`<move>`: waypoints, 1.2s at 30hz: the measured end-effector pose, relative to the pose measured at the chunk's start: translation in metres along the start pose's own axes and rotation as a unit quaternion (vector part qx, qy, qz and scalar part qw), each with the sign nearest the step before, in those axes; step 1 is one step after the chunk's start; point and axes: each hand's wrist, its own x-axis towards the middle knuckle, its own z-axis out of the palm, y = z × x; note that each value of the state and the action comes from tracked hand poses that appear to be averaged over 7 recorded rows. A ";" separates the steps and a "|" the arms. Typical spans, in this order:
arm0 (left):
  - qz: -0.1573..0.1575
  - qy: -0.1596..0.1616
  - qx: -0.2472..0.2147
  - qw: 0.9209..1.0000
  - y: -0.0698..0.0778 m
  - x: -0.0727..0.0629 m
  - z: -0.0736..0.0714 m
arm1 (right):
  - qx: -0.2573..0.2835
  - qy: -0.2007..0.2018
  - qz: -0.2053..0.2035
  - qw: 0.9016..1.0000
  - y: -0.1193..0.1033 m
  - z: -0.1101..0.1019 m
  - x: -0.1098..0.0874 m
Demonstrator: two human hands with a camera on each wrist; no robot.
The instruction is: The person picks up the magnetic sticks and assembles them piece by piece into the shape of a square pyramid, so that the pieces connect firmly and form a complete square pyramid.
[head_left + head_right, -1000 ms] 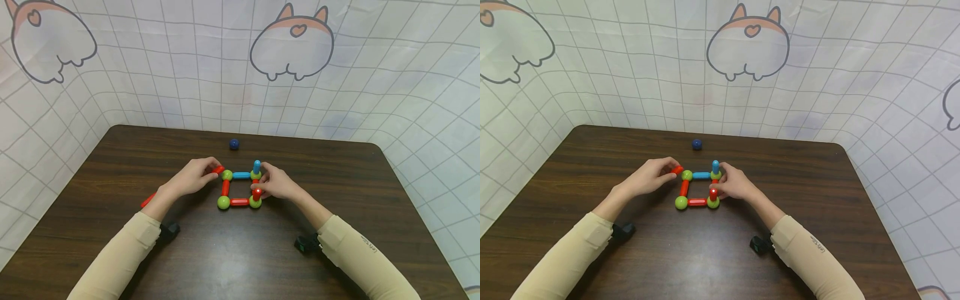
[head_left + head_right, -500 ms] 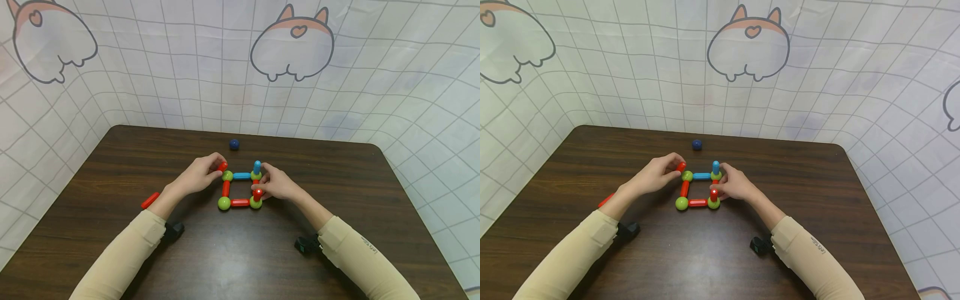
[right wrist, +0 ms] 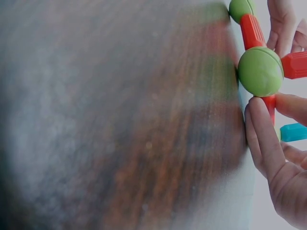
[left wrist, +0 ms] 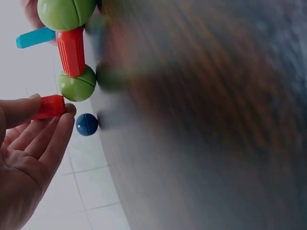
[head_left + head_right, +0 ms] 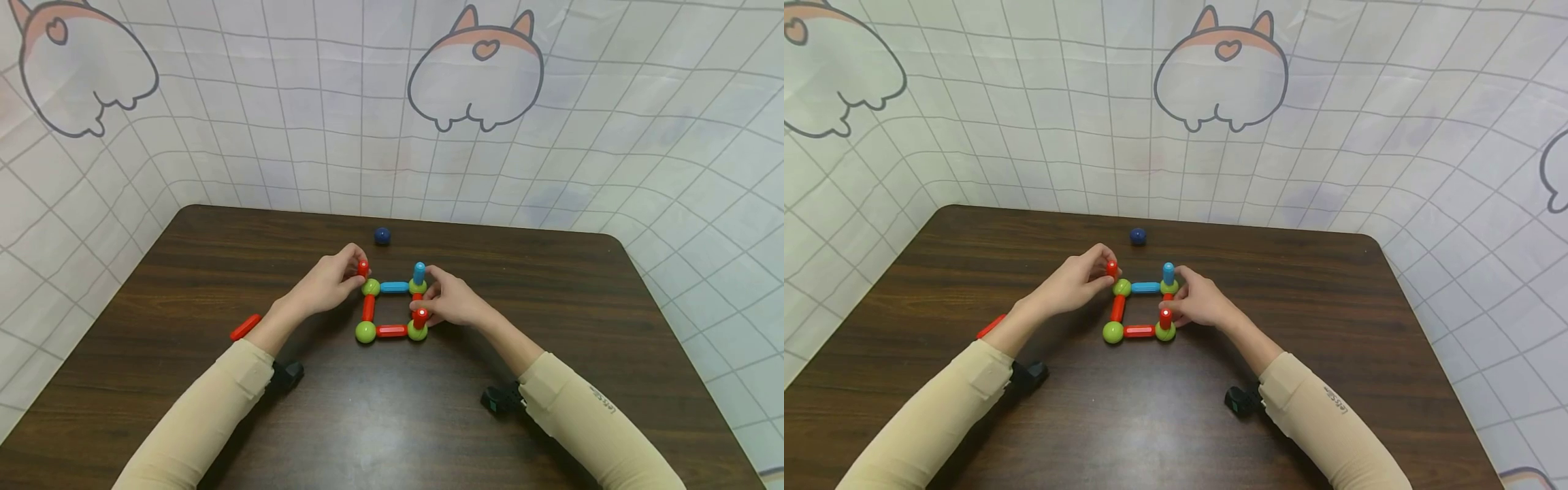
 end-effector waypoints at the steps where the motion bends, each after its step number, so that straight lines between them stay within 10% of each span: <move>1: 0.001 -0.001 -0.002 1.000 0.000 0.000 0.000 | -0.001 0.000 0.000 1.000 0.000 0.000 0.000; 36: -0.021 -0.045 0.009 0.999 0.001 0.007 -0.001 | -0.003 0.003 0.000 1.000 0.000 -0.001 0.006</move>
